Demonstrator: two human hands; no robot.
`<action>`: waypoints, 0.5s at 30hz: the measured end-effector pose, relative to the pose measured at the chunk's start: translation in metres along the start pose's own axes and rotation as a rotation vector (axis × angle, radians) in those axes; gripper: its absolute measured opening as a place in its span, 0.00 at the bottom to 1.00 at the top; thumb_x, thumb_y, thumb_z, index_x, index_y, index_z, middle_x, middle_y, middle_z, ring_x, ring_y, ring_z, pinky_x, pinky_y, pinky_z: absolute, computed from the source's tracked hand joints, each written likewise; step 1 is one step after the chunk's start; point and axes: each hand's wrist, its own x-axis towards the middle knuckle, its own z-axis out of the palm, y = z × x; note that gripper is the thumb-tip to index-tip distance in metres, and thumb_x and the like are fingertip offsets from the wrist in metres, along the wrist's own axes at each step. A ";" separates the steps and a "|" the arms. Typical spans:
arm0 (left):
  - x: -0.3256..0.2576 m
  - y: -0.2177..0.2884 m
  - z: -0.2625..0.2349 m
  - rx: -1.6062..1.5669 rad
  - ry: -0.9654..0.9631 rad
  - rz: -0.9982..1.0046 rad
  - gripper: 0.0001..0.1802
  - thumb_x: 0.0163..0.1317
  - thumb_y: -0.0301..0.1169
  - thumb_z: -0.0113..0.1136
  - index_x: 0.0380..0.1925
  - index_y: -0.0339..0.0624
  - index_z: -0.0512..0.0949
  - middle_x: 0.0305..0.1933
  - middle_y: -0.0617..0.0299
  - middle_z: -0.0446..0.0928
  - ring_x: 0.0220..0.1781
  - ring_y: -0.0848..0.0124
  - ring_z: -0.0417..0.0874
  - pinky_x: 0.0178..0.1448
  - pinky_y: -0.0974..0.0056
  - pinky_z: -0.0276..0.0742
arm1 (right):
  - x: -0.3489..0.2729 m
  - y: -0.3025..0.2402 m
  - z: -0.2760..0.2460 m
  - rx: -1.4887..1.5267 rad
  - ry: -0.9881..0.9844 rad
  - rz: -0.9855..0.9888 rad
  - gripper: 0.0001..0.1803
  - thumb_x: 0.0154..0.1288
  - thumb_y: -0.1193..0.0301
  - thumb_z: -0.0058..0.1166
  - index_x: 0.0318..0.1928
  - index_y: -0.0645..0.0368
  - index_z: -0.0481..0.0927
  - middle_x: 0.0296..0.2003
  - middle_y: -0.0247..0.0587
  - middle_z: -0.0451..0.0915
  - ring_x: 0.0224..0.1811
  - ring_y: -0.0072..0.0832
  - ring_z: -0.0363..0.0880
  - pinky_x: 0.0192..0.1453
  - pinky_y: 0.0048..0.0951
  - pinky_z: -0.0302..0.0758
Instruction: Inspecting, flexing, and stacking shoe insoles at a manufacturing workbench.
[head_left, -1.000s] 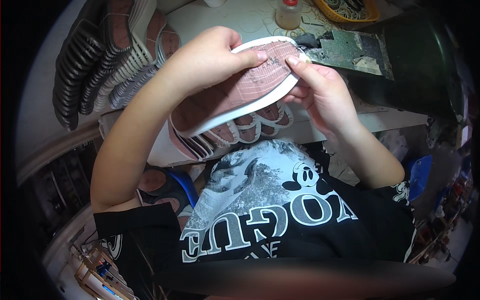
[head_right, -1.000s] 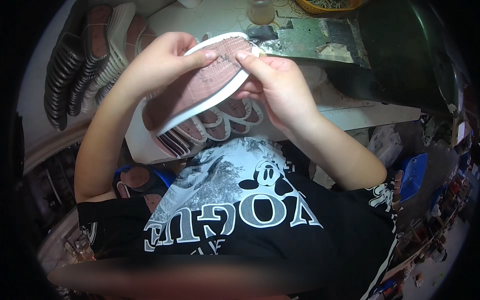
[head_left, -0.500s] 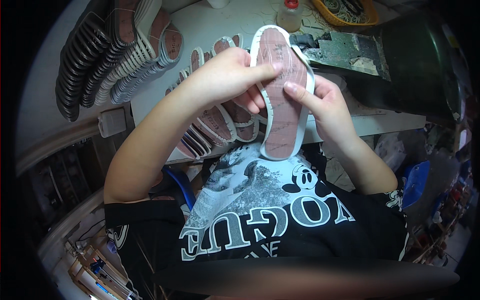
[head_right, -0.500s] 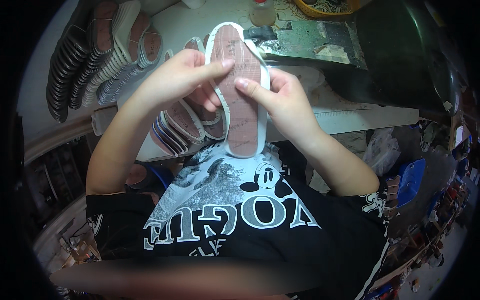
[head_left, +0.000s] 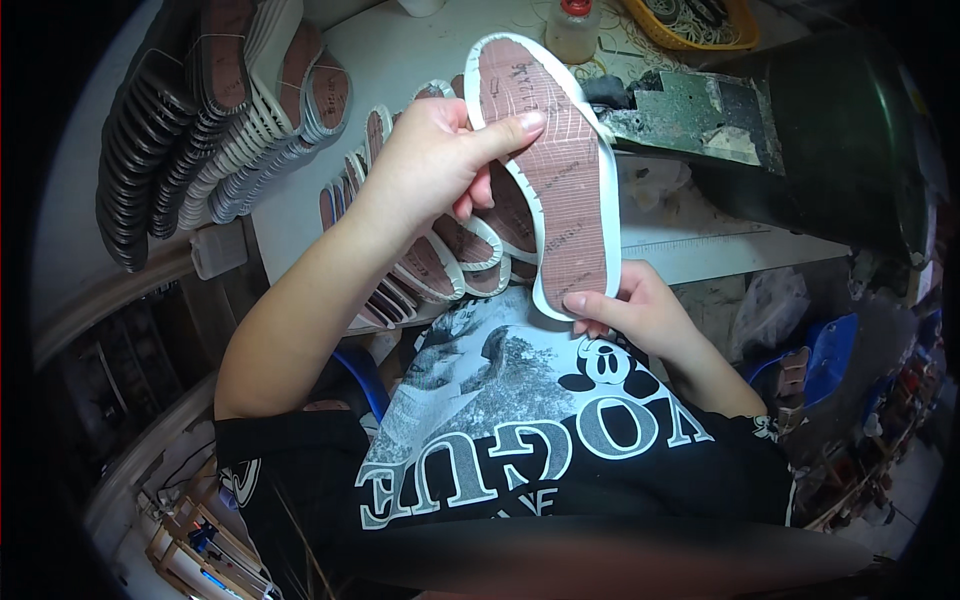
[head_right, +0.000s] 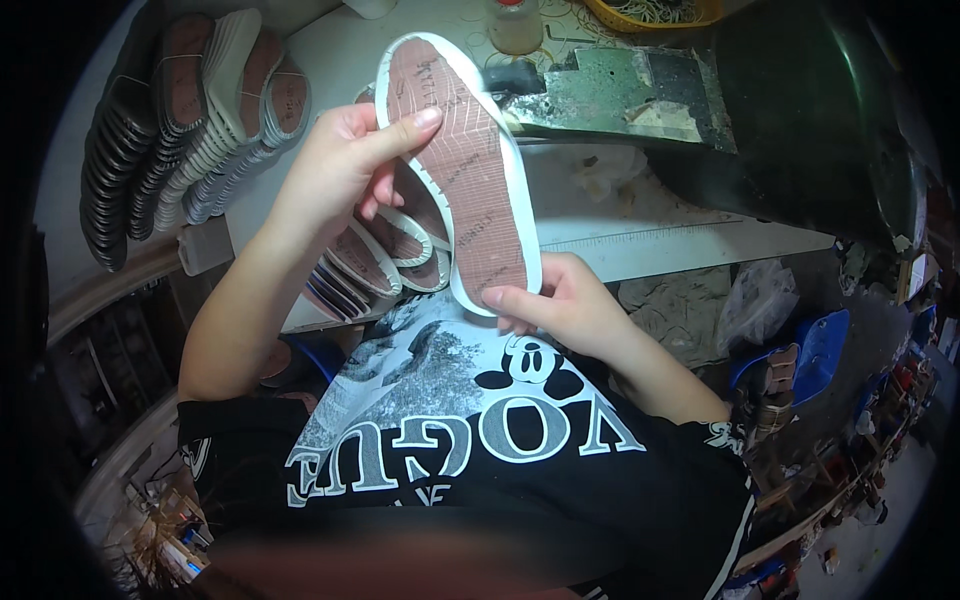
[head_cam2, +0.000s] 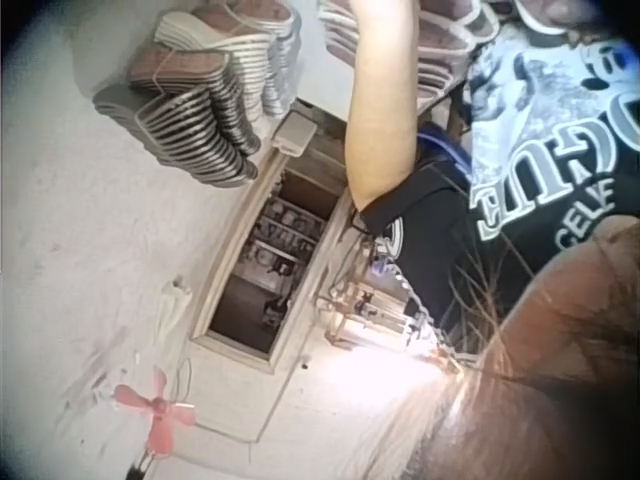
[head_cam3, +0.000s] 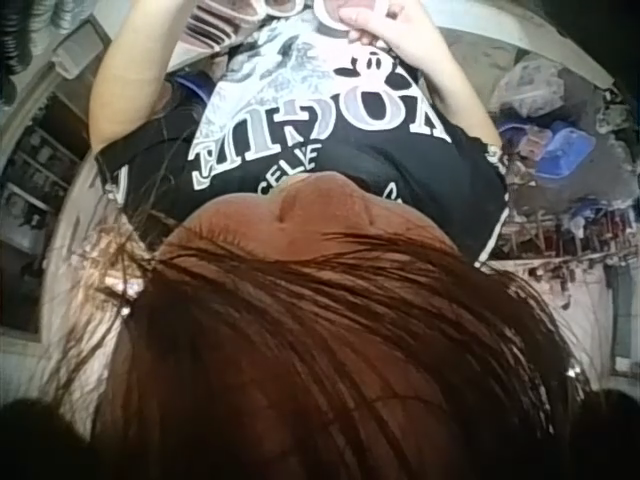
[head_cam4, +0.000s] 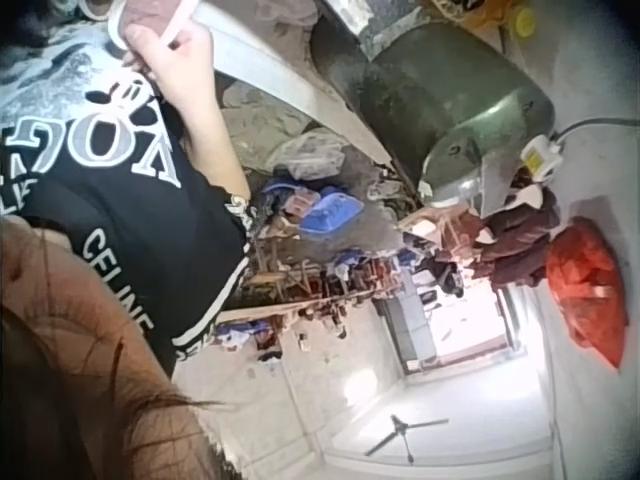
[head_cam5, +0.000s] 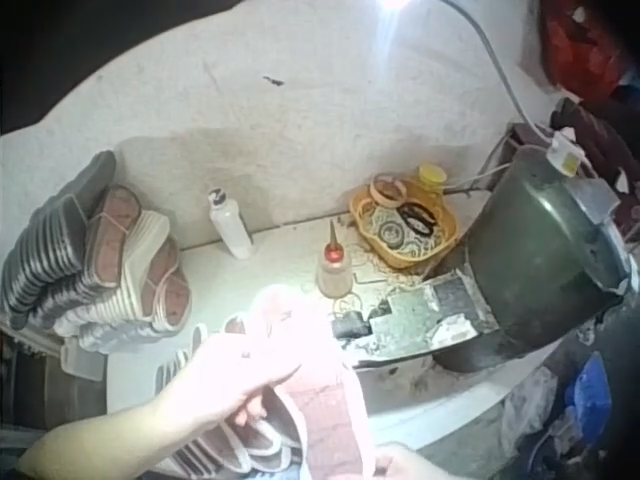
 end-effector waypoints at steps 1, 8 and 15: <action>0.002 0.000 -0.001 -0.003 0.009 0.013 0.22 0.58 0.47 0.64 0.25 0.36 0.77 0.10 0.68 0.70 0.07 0.84 0.65 0.12 0.80 0.59 | -0.002 0.001 0.003 0.003 0.000 0.002 0.12 0.62 0.67 0.60 0.39 0.64 0.81 0.30 0.35 0.82 0.28 0.16 0.78 0.31 0.18 0.73; 0.034 0.005 -0.016 0.066 0.017 0.007 0.27 0.55 0.54 0.64 0.23 0.37 0.77 0.09 0.68 0.69 0.07 0.83 0.64 0.14 0.79 0.62 | 0.010 -0.014 0.030 0.259 0.206 -0.195 0.11 0.64 0.69 0.55 0.41 0.65 0.79 0.26 0.35 0.81 0.25 0.16 0.78 0.28 0.16 0.72; 0.072 0.030 -0.040 0.396 -0.031 0.017 0.33 0.51 0.63 0.62 0.17 0.40 0.75 0.09 0.70 0.67 0.10 0.82 0.64 0.15 0.76 0.57 | 0.033 -0.041 0.030 0.395 0.280 -0.327 0.10 0.64 0.68 0.55 0.35 0.64 0.79 0.24 0.36 0.80 0.19 0.13 0.73 0.22 0.13 0.68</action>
